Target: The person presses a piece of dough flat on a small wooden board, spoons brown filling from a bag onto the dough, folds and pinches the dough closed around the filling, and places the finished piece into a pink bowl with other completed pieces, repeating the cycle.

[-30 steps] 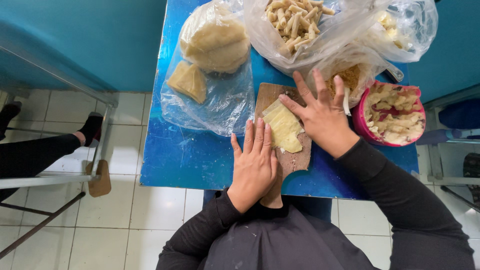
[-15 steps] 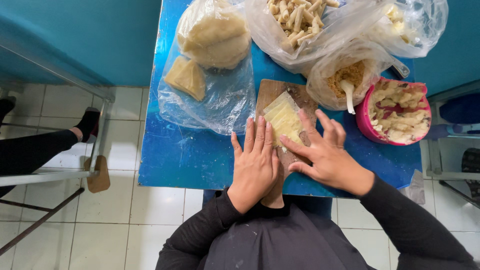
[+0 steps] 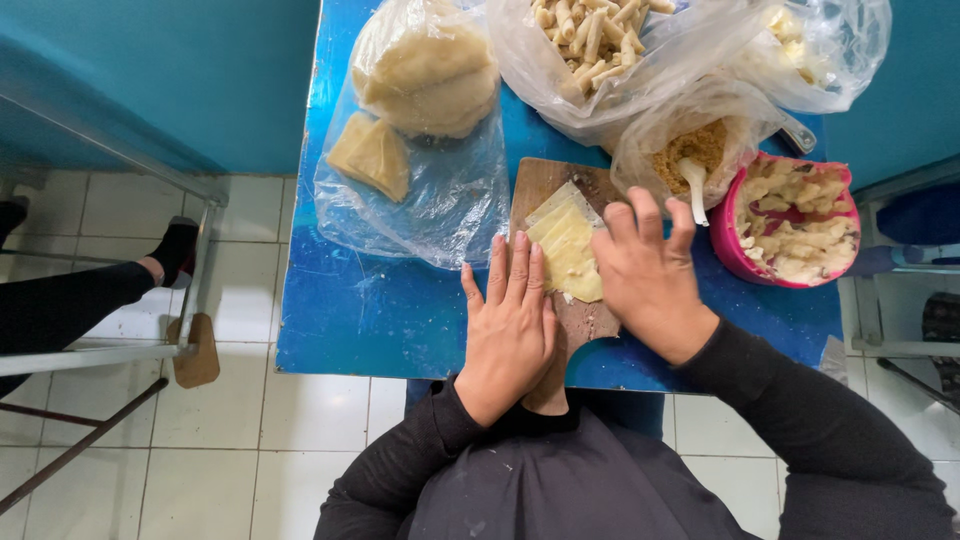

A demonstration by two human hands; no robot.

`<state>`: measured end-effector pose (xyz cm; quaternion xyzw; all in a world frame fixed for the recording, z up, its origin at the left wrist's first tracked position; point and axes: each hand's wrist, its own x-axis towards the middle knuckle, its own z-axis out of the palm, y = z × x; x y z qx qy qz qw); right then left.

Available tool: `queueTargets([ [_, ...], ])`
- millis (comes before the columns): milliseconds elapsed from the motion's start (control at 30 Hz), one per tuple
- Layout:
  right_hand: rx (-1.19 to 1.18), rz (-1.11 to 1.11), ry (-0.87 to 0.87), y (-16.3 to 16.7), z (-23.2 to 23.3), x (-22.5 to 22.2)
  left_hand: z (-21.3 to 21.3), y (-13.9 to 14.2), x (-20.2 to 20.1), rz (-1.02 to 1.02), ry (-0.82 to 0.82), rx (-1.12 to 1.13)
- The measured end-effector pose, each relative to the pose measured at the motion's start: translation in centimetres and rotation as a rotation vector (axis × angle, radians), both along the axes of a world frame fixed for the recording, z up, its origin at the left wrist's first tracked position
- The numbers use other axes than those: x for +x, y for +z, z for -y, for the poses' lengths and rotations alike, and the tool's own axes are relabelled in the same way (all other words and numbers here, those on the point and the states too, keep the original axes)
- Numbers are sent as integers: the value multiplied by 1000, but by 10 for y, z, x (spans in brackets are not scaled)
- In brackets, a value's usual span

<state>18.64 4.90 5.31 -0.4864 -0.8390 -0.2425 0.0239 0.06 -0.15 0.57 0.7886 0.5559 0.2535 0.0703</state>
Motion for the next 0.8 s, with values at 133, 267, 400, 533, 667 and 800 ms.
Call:
queueTargets([
  [133,25,-130,64,8,16,3,0,1,1,30,-6,-17],
  [267,33,-72,117,4,39,7,1,1,1,22,-8,-21],
  [400,-118,-179,43,4,51,16,2,1,0,22,-18,-29],
  [533,-263,-458,37,9,52,24,1,1,1,30,-19,-22],
  [667,-156,-275,-40,-2,51,10,2,1,-1,30,-27,-25],
  [800,-1,-73,-96,-7,60,0,3,3,-6,72,-68,-40],
])
